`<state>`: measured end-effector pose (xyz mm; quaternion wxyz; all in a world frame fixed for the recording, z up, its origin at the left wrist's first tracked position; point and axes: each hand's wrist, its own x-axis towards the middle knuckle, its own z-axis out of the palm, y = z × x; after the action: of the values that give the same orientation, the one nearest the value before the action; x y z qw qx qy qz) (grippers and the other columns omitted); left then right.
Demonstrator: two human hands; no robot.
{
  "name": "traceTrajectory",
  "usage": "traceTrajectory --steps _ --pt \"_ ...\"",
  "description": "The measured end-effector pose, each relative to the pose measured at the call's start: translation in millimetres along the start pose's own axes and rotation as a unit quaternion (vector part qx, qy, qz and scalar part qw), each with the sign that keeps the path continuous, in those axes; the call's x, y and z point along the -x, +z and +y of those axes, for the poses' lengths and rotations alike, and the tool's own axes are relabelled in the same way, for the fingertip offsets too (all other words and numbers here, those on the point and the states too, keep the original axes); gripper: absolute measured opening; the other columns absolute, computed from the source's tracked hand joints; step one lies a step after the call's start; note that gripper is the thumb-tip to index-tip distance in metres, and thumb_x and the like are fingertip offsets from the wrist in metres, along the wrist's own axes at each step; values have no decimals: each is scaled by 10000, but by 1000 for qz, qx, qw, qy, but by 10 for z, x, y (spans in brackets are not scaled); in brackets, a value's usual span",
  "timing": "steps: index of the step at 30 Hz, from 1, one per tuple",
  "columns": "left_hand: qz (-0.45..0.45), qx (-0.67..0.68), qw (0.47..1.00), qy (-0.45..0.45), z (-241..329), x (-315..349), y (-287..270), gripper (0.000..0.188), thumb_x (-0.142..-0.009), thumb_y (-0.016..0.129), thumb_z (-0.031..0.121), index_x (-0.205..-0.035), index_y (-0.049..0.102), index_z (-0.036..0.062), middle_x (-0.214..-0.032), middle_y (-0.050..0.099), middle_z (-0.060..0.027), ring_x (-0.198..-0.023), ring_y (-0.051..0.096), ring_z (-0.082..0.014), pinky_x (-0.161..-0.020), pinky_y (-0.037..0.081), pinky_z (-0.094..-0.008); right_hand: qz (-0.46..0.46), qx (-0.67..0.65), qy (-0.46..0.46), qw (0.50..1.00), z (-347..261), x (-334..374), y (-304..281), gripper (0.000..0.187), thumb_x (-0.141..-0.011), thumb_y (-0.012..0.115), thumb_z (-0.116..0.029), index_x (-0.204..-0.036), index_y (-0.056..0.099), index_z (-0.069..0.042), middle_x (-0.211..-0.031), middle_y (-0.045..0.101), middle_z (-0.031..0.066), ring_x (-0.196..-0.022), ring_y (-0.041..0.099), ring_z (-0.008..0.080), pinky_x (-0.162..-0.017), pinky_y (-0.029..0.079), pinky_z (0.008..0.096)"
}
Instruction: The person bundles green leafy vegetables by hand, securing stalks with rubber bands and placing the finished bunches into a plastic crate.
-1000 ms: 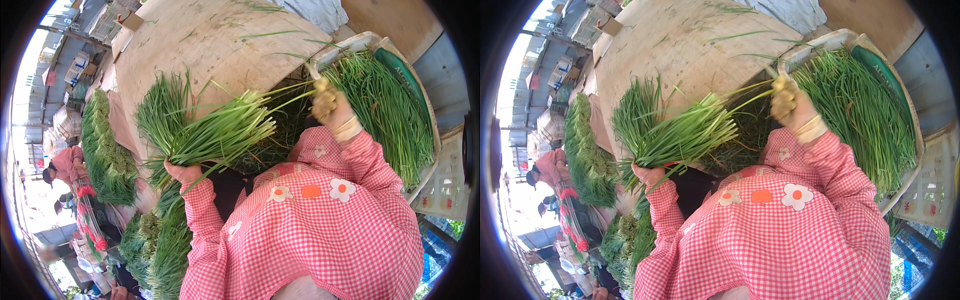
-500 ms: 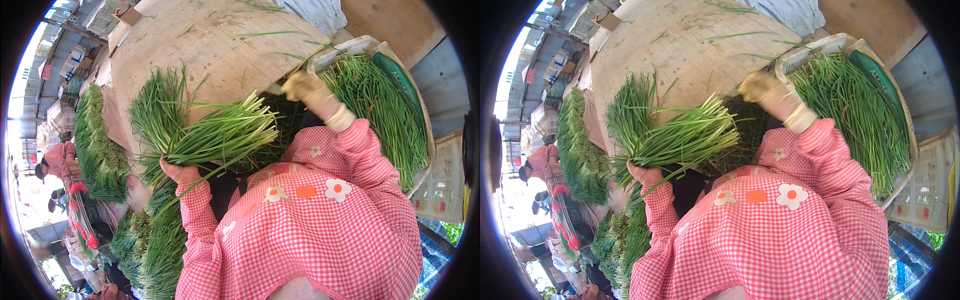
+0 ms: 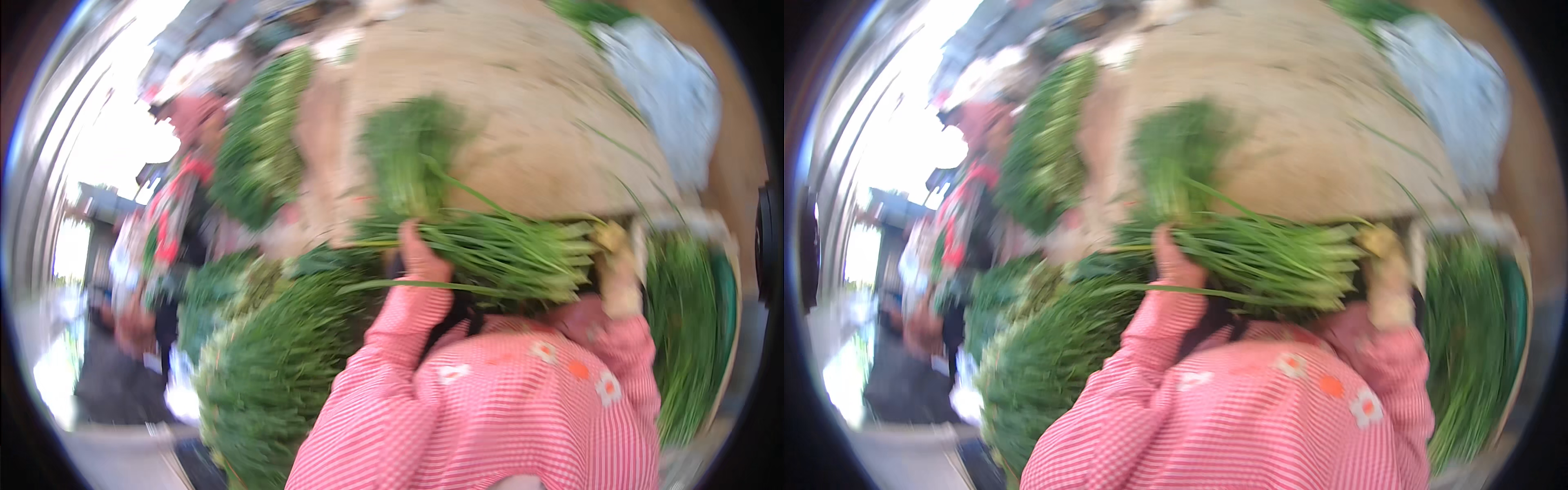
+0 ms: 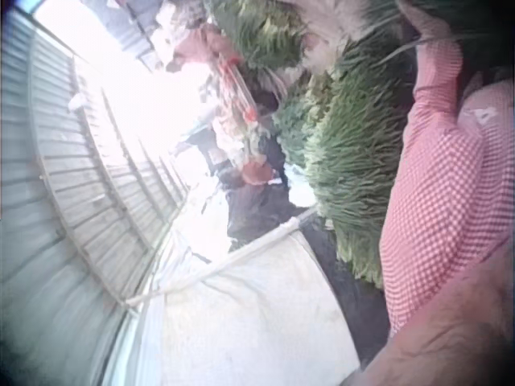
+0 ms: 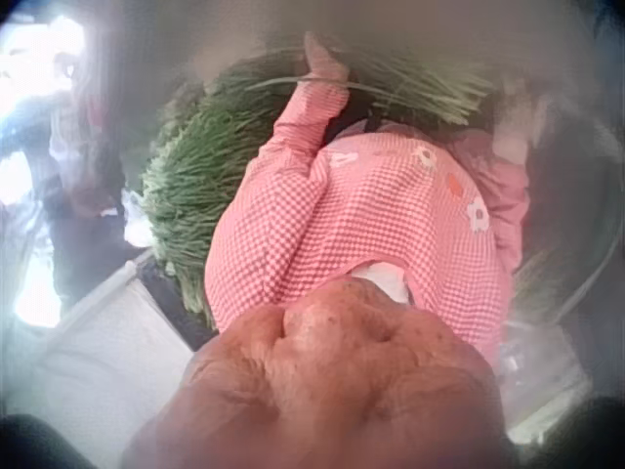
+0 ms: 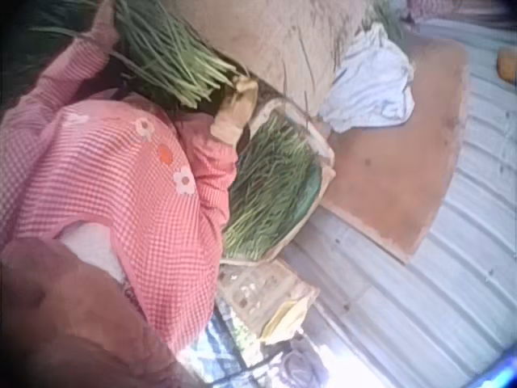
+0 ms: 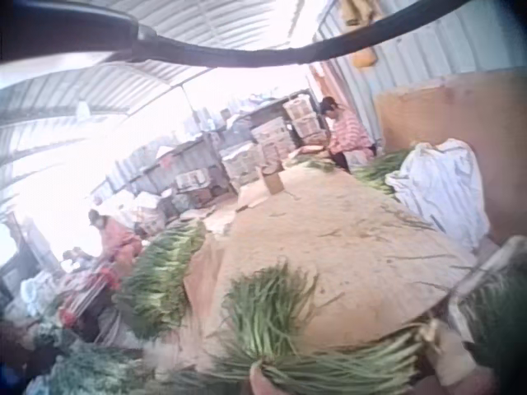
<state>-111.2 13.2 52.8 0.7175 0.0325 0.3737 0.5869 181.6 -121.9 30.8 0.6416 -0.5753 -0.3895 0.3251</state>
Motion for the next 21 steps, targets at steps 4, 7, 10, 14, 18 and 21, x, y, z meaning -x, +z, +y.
traceTrajectory --steps 4,7,10,14,18,21 --pt "-42 85 995 9 3 -110 -87 238 -782 509 294 -841 549 67 -752 587 -82 -684 566 -257 -655 477 -405 72 -161 100 979 762 -354 -1084 187 -854 512 -234 -893 477 -55 -703 452 -2 -617 433 113 -590 391 226" --pt "-55 117 991 15 165 40 -48 238 -792 490 290 -847 556 68 -776 602 -95 -692 581 -273 -656 487 -407 -7 220 -81 972 418 -215 -823 339 -783 605 -137 -1073 474 -22 -948 509 57 -869 491 165 -791 396 262" --pt "-32 118 992 25 225 0 -33 227 -784 491 296 -815 551 80 -744 595 -98 -693 581 -288 -690 486 -430 -146 78 -62 984 222 93 -110 668 -698 723 -121 -1262 372 -45 -1240 405 87 -1134 401 197 -974 298 311" --pt "-7 121 992 17 155 8 -10 214 -787 502 303 -765 537 93 -696 578 -76 -649 569 -261 -657 484 -413 -172 4 -129 977 576 203 365 607 -753 697 -168 -1258 377 -57 -1196 437 55 -1069 435 155 -897 370 288" --pt "-45 102 993 -32 229 171 -3 229 -798 489 316 -805 551 95 -724 587 -71 -691 569 -249 -681 478 -386 -117 -63 0 991 386 6 366 323 -847 548 -65 -1164 487 -47 -1027 546 16 -886 513 104 -757 412 218" --pt "-55 54 995 -65 177 240 -12 249 -806 473 330 -824 561 97 -758 599 -69 -722 572 -238 -705 476 -382 -70 -162 76 981 -153 -95 499 325 -885 515 -198 -1167 480 -40 -1061 522 28 -875 491 114 -757 416 231"
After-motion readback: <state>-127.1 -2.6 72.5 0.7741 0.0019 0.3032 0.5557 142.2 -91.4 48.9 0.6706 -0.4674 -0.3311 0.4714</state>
